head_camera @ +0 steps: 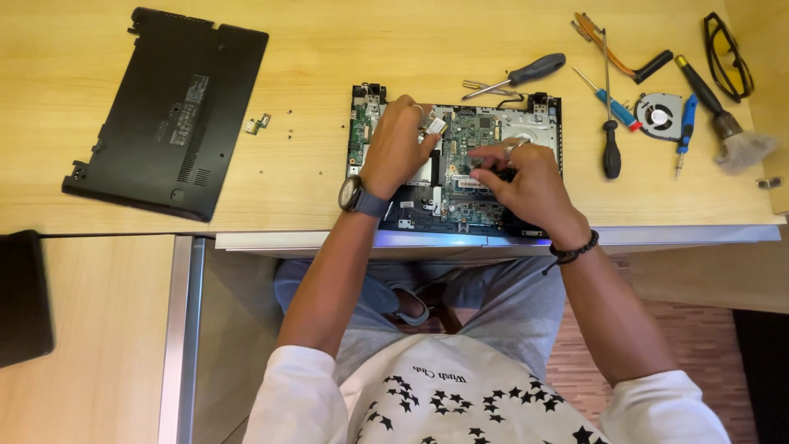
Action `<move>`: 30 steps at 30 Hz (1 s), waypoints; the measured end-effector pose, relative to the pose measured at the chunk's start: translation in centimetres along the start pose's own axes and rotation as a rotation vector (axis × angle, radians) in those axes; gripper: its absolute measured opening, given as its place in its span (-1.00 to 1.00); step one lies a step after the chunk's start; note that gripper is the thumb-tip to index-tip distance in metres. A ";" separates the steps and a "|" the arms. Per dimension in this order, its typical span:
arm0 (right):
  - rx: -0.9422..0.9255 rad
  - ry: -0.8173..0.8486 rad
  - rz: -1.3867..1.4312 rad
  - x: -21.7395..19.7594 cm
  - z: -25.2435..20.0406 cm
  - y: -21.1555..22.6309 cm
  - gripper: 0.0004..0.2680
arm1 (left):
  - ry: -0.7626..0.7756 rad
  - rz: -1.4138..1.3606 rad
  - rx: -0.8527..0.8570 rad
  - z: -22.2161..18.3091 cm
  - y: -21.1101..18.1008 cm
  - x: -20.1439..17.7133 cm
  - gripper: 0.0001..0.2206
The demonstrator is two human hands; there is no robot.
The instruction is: Disassembling and reassembling internal components of a laptop, including the motherboard and cooling fan, using a screwdriver.
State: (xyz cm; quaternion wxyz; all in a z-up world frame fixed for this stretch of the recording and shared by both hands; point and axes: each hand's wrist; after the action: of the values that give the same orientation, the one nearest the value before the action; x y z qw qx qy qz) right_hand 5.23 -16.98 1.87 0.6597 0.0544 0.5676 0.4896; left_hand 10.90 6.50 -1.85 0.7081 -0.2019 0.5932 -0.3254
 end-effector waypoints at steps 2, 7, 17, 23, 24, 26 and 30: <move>-0.052 -0.027 -0.016 0.6 1.3 -1.4 -0.76 | 0.037 -0.026 0.016 0.3 0.4 0.2 -0.68; -0.175 -0.039 -0.082 1.2 4.3 -4.4 -0.71 | 0.064 -0.093 0.061 0.5 1.3 -0.2 -0.73; -0.102 0.039 0.003 2.5 5.3 -6.5 -0.72 | 0.187 -0.037 0.170 0.5 0.9 -1.0 -0.69; -0.089 0.011 0.060 2.7 5.1 -7.1 -0.71 | 0.170 -0.114 0.174 0.6 0.9 -0.8 -0.71; -0.089 0.011 0.077 2.7 5.1 -7.1 -0.71 | 0.152 -0.106 0.174 0.6 1.0 -0.7 -0.71; -0.089 0.005 0.084 2.7 5.2 -7.0 -0.71 | 0.138 -0.108 0.179 0.6 1.3 -0.5 -0.71; -0.087 -0.005 0.100 2.7 5.0 -7.0 -0.71 | 0.120 -0.114 0.177 0.5 1.5 -0.3 -0.73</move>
State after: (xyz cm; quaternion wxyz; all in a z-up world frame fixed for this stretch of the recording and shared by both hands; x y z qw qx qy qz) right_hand 12.95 -16.24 -2.66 0.6376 0.0549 0.5407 0.5460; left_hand 11.71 7.73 -2.56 0.6667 -0.1524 0.5910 -0.4278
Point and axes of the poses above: each hand's wrist, its own z-axis towards the middle knuckle, its own x-axis out of the palm, y = z × x, and after that the axes turned 9 degrees about -x, right-handed
